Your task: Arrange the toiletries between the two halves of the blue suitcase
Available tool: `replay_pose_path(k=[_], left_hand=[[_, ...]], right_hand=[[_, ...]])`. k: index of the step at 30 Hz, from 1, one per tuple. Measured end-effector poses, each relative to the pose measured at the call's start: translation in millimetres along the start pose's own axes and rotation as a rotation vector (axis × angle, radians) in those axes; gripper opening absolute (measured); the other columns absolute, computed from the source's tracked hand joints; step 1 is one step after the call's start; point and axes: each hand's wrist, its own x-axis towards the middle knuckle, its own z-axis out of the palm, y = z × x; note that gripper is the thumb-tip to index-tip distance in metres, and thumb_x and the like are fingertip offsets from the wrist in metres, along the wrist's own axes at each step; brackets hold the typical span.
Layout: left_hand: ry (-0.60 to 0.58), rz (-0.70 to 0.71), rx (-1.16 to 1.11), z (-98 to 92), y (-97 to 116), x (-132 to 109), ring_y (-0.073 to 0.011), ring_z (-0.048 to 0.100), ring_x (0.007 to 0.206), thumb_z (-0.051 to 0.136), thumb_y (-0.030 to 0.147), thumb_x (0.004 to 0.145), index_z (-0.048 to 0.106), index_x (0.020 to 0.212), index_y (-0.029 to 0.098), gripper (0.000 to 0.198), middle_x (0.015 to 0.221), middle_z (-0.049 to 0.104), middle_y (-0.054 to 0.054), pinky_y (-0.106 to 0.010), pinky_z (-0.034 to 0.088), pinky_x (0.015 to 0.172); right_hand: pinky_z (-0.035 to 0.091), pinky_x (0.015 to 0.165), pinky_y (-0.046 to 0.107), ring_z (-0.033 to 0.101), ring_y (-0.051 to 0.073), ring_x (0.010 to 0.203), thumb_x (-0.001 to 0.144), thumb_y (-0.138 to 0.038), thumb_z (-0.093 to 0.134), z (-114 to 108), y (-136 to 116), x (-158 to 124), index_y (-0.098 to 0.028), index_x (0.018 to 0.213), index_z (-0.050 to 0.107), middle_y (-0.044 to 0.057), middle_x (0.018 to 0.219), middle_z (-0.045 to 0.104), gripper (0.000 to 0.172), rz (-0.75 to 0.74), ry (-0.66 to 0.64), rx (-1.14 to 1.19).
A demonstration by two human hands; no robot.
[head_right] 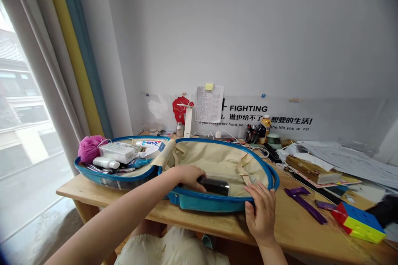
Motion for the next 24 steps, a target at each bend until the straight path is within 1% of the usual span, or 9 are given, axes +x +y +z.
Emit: replay_pose_path(k=[2,4,7,10,12,16,20,22,24], left_hand=[[-0.09,-0.016,-0.008,8.1,-1,2,-0.0316,0.059,0.115,0.067,0.049,0.074,0.06,0.124,0.022,0.057,0.127,0.063,-0.012,-0.042,0.048,0.094],[-0.111,-0.021,-0.022,12.8,-2,2,-0.0297,0.062,0.11,0.067,0.045,0.074,0.063,0.121,0.026,0.051,0.123,0.066,-0.01,-0.039,0.05,0.09],[-0.093,-0.018,-0.041,16.0,-4,2,-0.0264,0.064,0.108,0.067,0.041,0.075,0.06,0.127,0.028,0.055,0.122,0.067,-0.008,-0.034,0.051,0.088],[-0.073,-0.016,-0.056,17.4,-7,3,-0.0261,0.063,0.11,0.066,0.045,0.075,0.054,0.135,0.026,0.064,0.126,0.065,-0.01,-0.034,0.051,0.09],[-0.075,-0.014,-0.059,17.8,-8,4,-0.0266,0.063,0.11,0.064,0.048,0.076,0.054,0.134,0.027,0.063,0.126,0.064,-0.009,-0.034,0.05,0.089],[-0.107,0.007,-0.058,16.4,-10,5,-0.028,0.063,0.109,0.061,0.052,0.076,0.057,0.13,0.031,0.058,0.124,0.066,-0.005,-0.038,0.05,0.09],[-0.12,0.016,-0.063,13.8,-10,3,-0.0285,0.062,0.112,0.057,0.057,0.079,0.06,0.126,0.031,0.054,0.126,0.065,-0.004,-0.04,0.049,0.093],[-0.111,0.011,-0.066,12.9,-8,2,-0.0289,0.061,0.113,0.054,0.06,0.08,0.061,0.125,0.029,0.055,0.125,0.065,-0.005,-0.041,0.048,0.094],[-0.067,0.01,-0.073,11.3,-5,-2,-0.0289,0.06,0.115,0.049,0.062,0.082,0.06,0.125,0.027,0.057,0.127,0.064,-0.007,-0.041,0.048,0.095]], right_hand=[[0.033,0.103,0.049,0.054,0.027,0.115,0.094,-0.034,0.035,0,0,-1,-0.021,0.11,0.058,0.01,0.104,0.064,0.03,0.001,0.0,0.002],[0.033,0.103,0.05,0.055,0.028,0.114,0.094,-0.035,0.035,1,0,-1,-0.021,0.109,0.057,0.01,0.103,0.064,0.03,0.003,0.0,-0.01],[0.033,0.102,0.05,0.055,0.027,0.112,0.095,-0.036,0.034,1,0,0,-0.022,0.11,0.057,0.01,0.102,0.064,0.031,0.003,-0.005,-0.033],[0.034,0.102,0.049,0.055,0.027,0.113,0.095,-0.035,0.033,0,-1,1,-0.022,0.11,0.057,0.01,0.101,0.064,0.031,-0.004,0.002,-0.032],[0.034,0.102,0.049,0.055,0.027,0.113,0.094,-0.035,0.034,0,-1,2,-0.022,0.109,0.057,0.01,0.101,0.064,0.03,-0.006,0.003,-0.027],[0.033,0.103,0.049,0.055,0.027,0.114,0.094,-0.033,0.035,0,-2,1,-0.022,0.11,0.057,0.01,0.101,0.064,0.029,-0.001,0.003,-0.027],[0.033,0.103,0.048,0.055,0.026,0.114,0.094,-0.032,0.036,0,-2,1,-0.021,0.11,0.057,0.01,0.102,0.064,0.029,-0.014,0.012,-0.024],[0.033,0.103,0.048,0.055,0.026,0.113,0.094,-0.032,0.036,0,-1,2,-0.021,0.111,0.057,0.01,0.102,0.064,0.029,-0.02,0.008,-0.028],[0.033,0.103,0.048,0.055,0.027,0.113,0.094,-0.032,0.035,-1,-1,2,-0.021,0.111,0.057,0.01,0.101,0.064,0.03,-0.018,-0.002,-0.032]])
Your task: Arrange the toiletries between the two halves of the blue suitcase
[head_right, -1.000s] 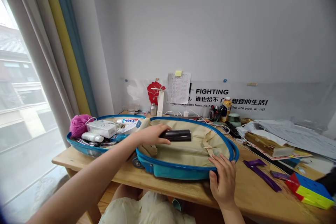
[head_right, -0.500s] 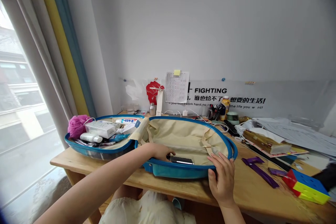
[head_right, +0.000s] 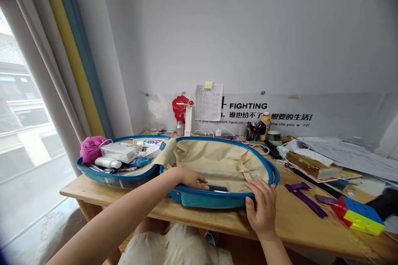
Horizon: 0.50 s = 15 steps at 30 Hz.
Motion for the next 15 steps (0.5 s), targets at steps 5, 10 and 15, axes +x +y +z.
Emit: replay_pose_path(k=[5,10,15], left_hand=[[0.349,0.051,-0.029,-14.1,-4,-20,-0.0192,0.046,0.131,0.029,0.046,0.095,0.049,0.136,0.022,0.051,0.143,0.05,-0.005,-0.032,0.036,0.11],[0.643,-0.325,0.171,-39.9,-73,-72,-0.0132,0.045,0.13,0.03,0.016,0.087,0.046,0.136,0.026,0.053,0.142,0.05,0.0,-0.027,0.036,0.108],[0.536,-0.637,0.291,-47.2,-167,-146,-0.036,0.04,0.134,0.049,0.016,0.072,0.049,0.135,0.023,0.064,0.145,0.046,-0.015,-0.059,0.029,0.107]], right_hand=[[0.034,0.102,0.048,0.056,0.027,0.111,0.093,-0.032,0.036,0,0,1,-0.022,0.109,0.057,0.009,0.102,0.065,0.029,0.003,0.005,0.003],[0.033,0.103,0.048,0.056,0.027,0.111,0.093,-0.033,0.035,1,1,0,-0.023,0.11,0.057,0.009,0.101,0.065,0.03,0.011,0.001,0.002],[0.033,0.103,0.048,0.056,0.027,0.112,0.093,-0.034,0.035,1,2,-1,-0.023,0.111,0.056,0.009,0.101,0.065,0.03,0.016,-0.017,-0.009]])
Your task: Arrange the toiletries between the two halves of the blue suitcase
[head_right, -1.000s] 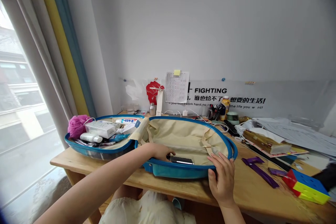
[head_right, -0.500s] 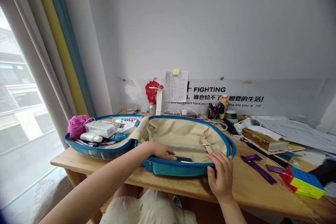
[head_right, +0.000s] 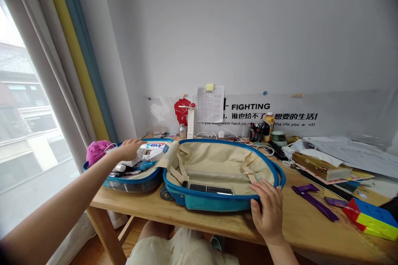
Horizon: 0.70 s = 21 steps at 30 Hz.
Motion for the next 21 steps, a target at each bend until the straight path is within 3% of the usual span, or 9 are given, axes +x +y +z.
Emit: replay_pose_path(k=[2,5,10,14,18,21], left_hand=[[-0.034,-0.075,0.091,4.2,-32,-5,-0.0414,0.037,0.135,0.054,0.015,0.069,0.054,0.131,0.024,0.062,0.143,0.047,-0.017,-0.067,0.022,0.106],[-0.071,-0.097,0.183,10.0,-55,-10,-0.0406,0.038,0.135,0.058,0.014,0.069,0.062,0.12,0.024,0.052,0.139,0.052,-0.017,-0.064,0.02,0.107],[-0.13,-0.035,0.239,11.0,-61,-8,-0.0332,0.055,0.118,0.059,0.019,0.072,0.063,0.112,0.024,0.04,0.118,0.066,-0.015,-0.049,0.042,0.095],[-0.133,-0.014,0.263,-1.2,-63,-6,-0.0317,0.059,0.111,0.057,0.023,0.074,0.055,0.12,0.02,0.046,0.119,0.063,-0.017,-0.042,0.047,0.087],[-0.002,0.036,0.246,-28.6,-40,-2,-0.0298,0.059,0.111,0.044,0.035,0.087,0.043,0.135,0.018,0.05,0.129,0.054,-0.016,-0.041,0.044,0.094],[0.154,0.156,0.161,-49.3,10,3,-0.0303,0.056,0.114,0.043,0.042,0.089,0.038,0.139,0.019,0.055,0.128,0.051,-0.015,-0.041,0.043,0.097]], right_hand=[[0.033,0.103,0.048,0.055,0.027,0.112,0.093,-0.033,0.036,0,0,0,-0.022,0.109,0.056,0.009,0.101,0.065,0.029,-0.007,0.006,-0.002],[0.034,0.102,0.048,0.055,0.027,0.112,0.093,-0.032,0.036,0,-1,2,-0.021,0.108,0.056,0.01,0.101,0.065,0.028,-0.017,0.018,-0.003],[0.034,0.103,0.047,0.056,0.026,0.111,0.092,-0.03,0.037,-3,-5,4,-0.022,0.109,0.057,0.009,0.101,0.065,0.027,-0.013,0.024,-0.008],[0.034,0.103,0.046,0.055,0.026,0.113,0.092,-0.028,0.037,-4,-7,4,-0.022,0.111,0.056,0.009,0.102,0.065,0.028,-0.006,0.025,-0.011],[0.033,0.104,0.047,0.055,0.026,0.113,0.091,-0.028,0.038,-3,-7,4,-0.022,0.111,0.057,0.009,0.103,0.064,0.028,0.0,0.015,0.005],[0.032,0.104,0.047,0.055,0.026,0.113,0.092,-0.028,0.037,-2,-6,3,-0.022,0.11,0.057,0.008,0.102,0.065,0.028,0.002,0.031,0.009]])
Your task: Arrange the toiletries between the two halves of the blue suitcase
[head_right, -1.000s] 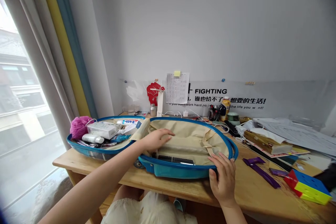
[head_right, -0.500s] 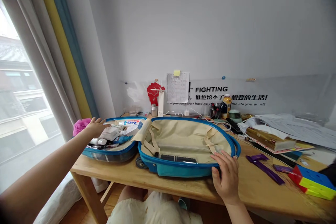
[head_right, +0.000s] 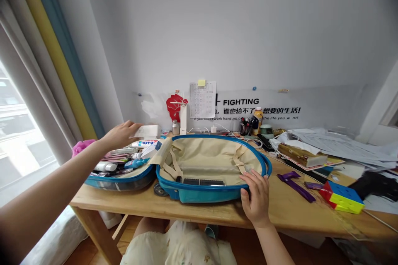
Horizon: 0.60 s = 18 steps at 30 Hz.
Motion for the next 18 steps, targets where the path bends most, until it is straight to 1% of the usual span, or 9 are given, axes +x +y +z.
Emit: replay_pose_path(k=[2,5,7,9,10,11,13,15,18], left_hand=[[0.022,0.108,-0.11,-12.5,42,11,-0.0299,0.056,0.113,0.046,0.045,0.088,0.037,0.139,0.019,0.058,0.127,0.051,-0.015,-0.039,0.044,0.096],[-0.049,0.297,-0.272,-16.8,112,24,-0.0298,0.057,0.113,0.052,0.049,0.085,0.037,0.139,0.018,0.064,0.13,0.05,-0.015,-0.038,0.047,0.092],[-0.102,0.422,-0.336,-10.3,154,28,-0.029,0.055,0.117,0.056,0.05,0.084,0.037,0.138,0.017,0.066,0.133,0.049,-0.015,-0.037,0.045,0.096],[-0.189,0.48,-0.36,0.6,187,30,-0.0288,0.054,0.12,0.058,0.049,0.083,0.038,0.137,0.016,0.066,0.134,0.051,-0.016,-0.037,0.044,0.098],[-0.229,0.491,-0.361,6.6,200,30,-0.029,0.055,0.12,0.06,0.049,0.082,0.039,0.135,0.016,0.066,0.133,0.053,-0.016,-0.037,0.045,0.098],[-0.266,0.495,-0.356,12.5,210,30,-0.0292,0.056,0.119,0.061,0.048,0.081,0.041,0.134,0.016,0.065,0.131,0.055,-0.016,-0.037,0.046,0.097],[-0.318,0.494,-0.341,22.6,222,29,-0.0293,0.058,0.117,0.064,0.046,0.079,0.044,0.13,0.017,0.062,0.128,0.058,-0.015,-0.038,0.047,0.095],[-0.362,0.485,-0.33,29.6,226,28,-0.029,0.058,0.117,0.065,0.044,0.078,0.045,0.129,0.018,0.061,0.129,0.059,-0.014,-0.037,0.048,0.095],[-0.406,0.473,-0.332,34.6,225,27,-0.028,0.056,0.12,0.063,0.045,0.078,0.043,0.132,0.018,0.063,0.133,0.056,-0.014,-0.037,0.046,0.098]], right_hand=[[0.032,0.105,0.047,0.055,0.026,0.114,0.092,-0.029,0.037,0,1,-1,-0.021,0.11,0.057,0.009,0.102,0.064,0.028,0.0,0.002,0.002],[0.032,0.105,0.047,0.053,0.026,0.116,0.092,-0.029,0.037,0,1,-2,-0.021,0.111,0.056,0.009,0.104,0.064,0.028,0.001,-0.017,0.003],[0.032,0.105,0.047,0.053,0.026,0.116,0.092,-0.028,0.038,-1,1,-2,-0.021,0.111,0.056,0.009,0.104,0.064,0.028,0.004,-0.019,0.003],[0.032,0.105,0.046,0.053,0.026,0.116,0.091,-0.027,0.038,-1,1,-1,-0.021,0.11,0.057,0.009,0.104,0.064,0.027,0.002,-0.013,0.006],[0.032,0.105,0.046,0.053,0.025,0.116,0.091,-0.027,0.038,-2,0,-1,-0.021,0.109,0.057,0.009,0.103,0.064,0.027,-0.001,-0.012,0.009],[0.032,0.105,0.045,0.054,0.025,0.116,0.091,-0.027,0.038,-2,0,0,-0.021,0.109,0.057,0.009,0.103,0.064,0.027,-0.001,-0.014,0.011],[0.032,0.105,0.045,0.054,0.025,0.116,0.091,-0.028,0.038,-2,0,0,-0.021,0.109,0.058,0.009,0.102,0.064,0.027,0.0,-0.018,0.016],[0.031,0.105,0.046,0.054,0.025,0.115,0.091,-0.028,0.038,-2,0,0,-0.021,0.109,0.058,0.009,0.103,0.064,0.028,0.005,-0.016,0.02],[0.031,0.105,0.047,0.054,0.026,0.115,0.092,-0.03,0.037,-1,1,-1,-0.022,0.11,0.057,0.009,0.102,0.064,0.029,0.011,-0.021,0.019]])
